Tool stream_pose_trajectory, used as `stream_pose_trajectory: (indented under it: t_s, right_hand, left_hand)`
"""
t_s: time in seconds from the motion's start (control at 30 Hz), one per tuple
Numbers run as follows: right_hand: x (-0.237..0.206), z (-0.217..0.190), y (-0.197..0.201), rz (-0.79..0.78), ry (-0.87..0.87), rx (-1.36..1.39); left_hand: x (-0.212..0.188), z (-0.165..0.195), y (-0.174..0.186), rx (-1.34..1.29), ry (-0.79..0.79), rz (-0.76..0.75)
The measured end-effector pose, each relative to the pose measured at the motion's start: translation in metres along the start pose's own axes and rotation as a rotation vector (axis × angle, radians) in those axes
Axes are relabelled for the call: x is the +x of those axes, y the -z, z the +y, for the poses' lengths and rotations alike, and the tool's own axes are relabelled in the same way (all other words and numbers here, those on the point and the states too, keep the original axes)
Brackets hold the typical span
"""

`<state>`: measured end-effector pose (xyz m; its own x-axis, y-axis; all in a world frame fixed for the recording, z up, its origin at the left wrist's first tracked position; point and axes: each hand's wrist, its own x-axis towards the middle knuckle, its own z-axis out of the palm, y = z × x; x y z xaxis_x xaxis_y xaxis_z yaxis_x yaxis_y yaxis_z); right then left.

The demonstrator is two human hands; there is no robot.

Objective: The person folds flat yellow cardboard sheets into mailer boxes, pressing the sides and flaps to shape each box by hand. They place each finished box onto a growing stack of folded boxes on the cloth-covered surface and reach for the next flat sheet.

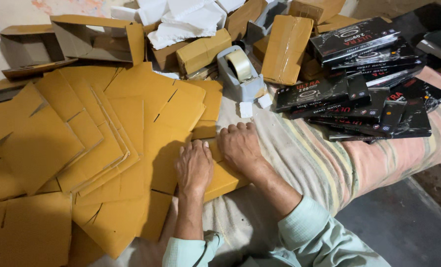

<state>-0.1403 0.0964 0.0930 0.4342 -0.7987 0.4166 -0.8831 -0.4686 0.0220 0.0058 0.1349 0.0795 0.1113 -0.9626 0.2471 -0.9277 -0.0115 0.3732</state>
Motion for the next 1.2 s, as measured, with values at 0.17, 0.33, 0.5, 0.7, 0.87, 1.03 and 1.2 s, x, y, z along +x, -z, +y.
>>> stream_pose_trajectory:
  t_s: [0.17,0.33,0.5,0.7,0.87,1.03,1.2]
  right_hand:
    - [0.002,-0.002,0.001,-0.007,-0.139,0.098]
    - [0.002,-0.007,0.009,-0.062,-0.14,0.107]
    - [0.001,-0.008,0.013,-0.048,-0.143,0.105]
    - [0.0,0.0,0.004,-0.037,-0.084,0.052]
    - [-0.001,0.005,0.003,-0.065,-0.124,0.158]
    - [-0.012,0.005,0.025,0.0,-0.159,0.174]
    - [-0.021,0.002,0.039,-0.3,-0.351,0.277]
  left_hand:
    - [0.0,-0.002,-0.001,-0.017,-0.047,0.136]
    - [-0.004,0.004,0.011,0.03,0.072,-0.016]
    - [-0.006,0.005,0.015,-0.023,0.065,0.008]
    - [-0.003,0.0,0.006,-0.031,0.034,0.017]
    - [-0.004,0.0,0.006,-0.016,0.017,0.038]
    - [0.0,0.003,0.011,-0.022,0.024,0.049]
    - [0.0,0.006,0.012,-0.02,0.105,0.023]
